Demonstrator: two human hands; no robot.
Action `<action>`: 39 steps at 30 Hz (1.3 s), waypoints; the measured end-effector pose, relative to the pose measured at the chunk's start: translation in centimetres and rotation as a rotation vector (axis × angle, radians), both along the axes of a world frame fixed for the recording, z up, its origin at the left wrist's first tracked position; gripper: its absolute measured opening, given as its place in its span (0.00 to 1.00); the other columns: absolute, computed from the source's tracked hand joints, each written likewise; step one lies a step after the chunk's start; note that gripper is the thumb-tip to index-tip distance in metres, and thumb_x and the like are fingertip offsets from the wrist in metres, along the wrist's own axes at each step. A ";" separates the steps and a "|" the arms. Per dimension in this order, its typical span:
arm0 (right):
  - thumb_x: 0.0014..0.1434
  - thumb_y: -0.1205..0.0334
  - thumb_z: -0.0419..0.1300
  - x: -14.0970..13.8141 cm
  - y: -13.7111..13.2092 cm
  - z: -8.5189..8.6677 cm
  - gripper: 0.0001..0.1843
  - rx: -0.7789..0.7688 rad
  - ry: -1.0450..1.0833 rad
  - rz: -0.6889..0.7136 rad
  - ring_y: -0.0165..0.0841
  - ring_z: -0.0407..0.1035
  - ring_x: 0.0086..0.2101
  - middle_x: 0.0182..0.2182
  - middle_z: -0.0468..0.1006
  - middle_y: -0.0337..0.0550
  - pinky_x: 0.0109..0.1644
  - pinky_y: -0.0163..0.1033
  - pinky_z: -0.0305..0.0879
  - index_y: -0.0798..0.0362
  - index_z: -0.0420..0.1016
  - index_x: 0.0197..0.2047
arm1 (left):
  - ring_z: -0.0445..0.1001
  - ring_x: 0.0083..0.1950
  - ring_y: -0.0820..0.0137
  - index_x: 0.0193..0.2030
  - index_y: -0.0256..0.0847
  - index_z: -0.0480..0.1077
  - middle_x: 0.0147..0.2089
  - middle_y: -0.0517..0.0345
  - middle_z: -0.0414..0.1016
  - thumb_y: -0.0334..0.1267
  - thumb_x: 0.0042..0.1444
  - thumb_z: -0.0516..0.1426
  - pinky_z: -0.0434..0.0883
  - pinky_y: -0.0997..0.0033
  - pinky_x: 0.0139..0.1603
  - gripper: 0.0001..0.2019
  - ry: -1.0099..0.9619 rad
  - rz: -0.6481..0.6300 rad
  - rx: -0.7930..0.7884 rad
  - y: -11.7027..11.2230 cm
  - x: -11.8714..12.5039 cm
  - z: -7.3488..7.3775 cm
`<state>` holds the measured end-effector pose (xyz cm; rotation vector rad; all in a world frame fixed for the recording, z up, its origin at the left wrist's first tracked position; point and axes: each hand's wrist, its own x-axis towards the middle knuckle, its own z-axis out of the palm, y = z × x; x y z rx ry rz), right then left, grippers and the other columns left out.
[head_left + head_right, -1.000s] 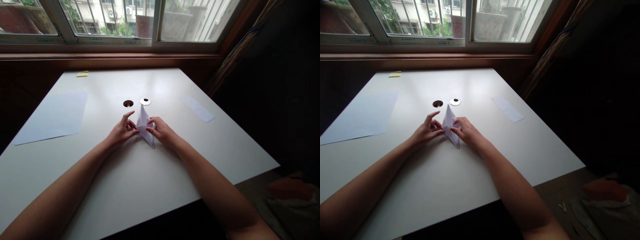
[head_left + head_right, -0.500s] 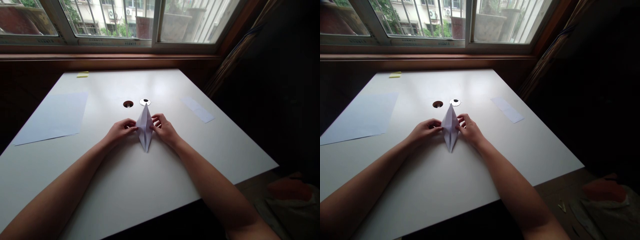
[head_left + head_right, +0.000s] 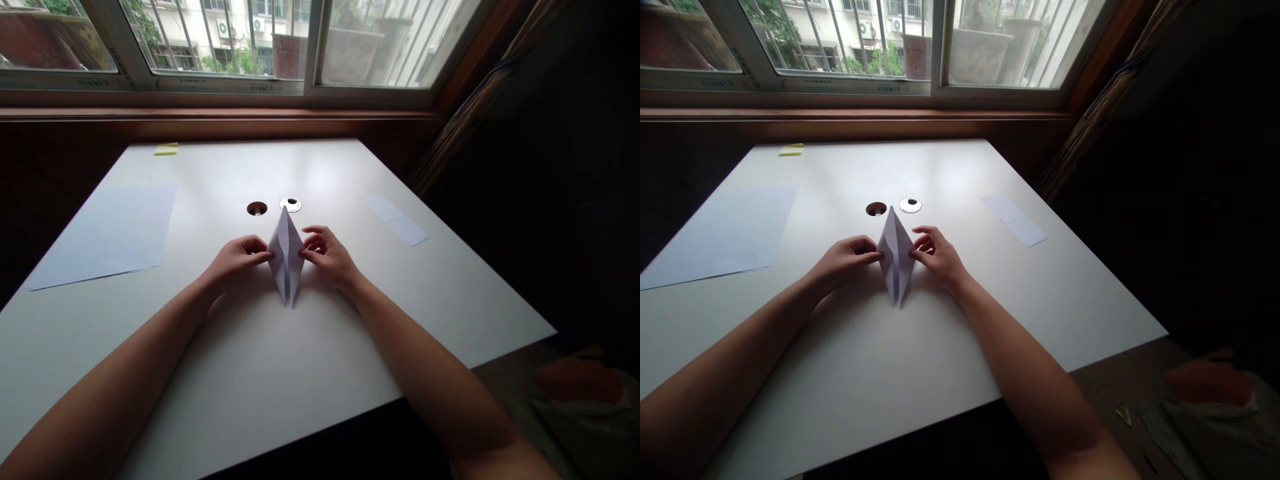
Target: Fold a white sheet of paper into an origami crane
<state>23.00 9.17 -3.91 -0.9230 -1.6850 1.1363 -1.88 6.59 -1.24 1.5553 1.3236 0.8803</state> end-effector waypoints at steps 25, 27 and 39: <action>0.49 0.49 0.73 -0.5 0.0 0.3 0.17 -0.007 0.122 -0.004 0.32 0.73 0.39 0.49 0.69 0.44 0.47 0.44 0.77 0.51 0.76 0.34 | 0.73 0.43 0.68 0.50 0.43 0.71 0.40 0.58 0.73 0.42 0.52 0.68 0.70 0.68 0.46 0.20 -0.323 0.035 0.206 -0.2 0.9 -1.6; 0.49 0.49 0.73 -0.5 0.1 0.2 0.16 0.000 0.129 0.000 0.32 0.72 0.39 0.48 0.68 0.43 0.48 0.44 0.77 0.51 0.77 0.32 | 0.72 0.48 0.66 0.49 0.44 0.72 0.46 0.55 0.73 0.43 0.52 0.67 0.71 0.66 0.48 0.18 -0.302 0.034 0.235 -0.3 1.0 -1.6; 0.51 0.50 0.72 -0.3 0.2 0.2 0.14 0.113 0.108 -0.040 0.35 0.71 0.42 0.44 0.70 0.42 0.48 0.43 0.75 0.51 0.76 0.31 | 0.74 0.55 0.61 0.49 0.46 0.75 0.67 0.51 0.56 0.45 0.57 0.64 0.76 0.54 0.57 0.14 -0.330 -0.046 0.321 -0.6 1.2 -1.2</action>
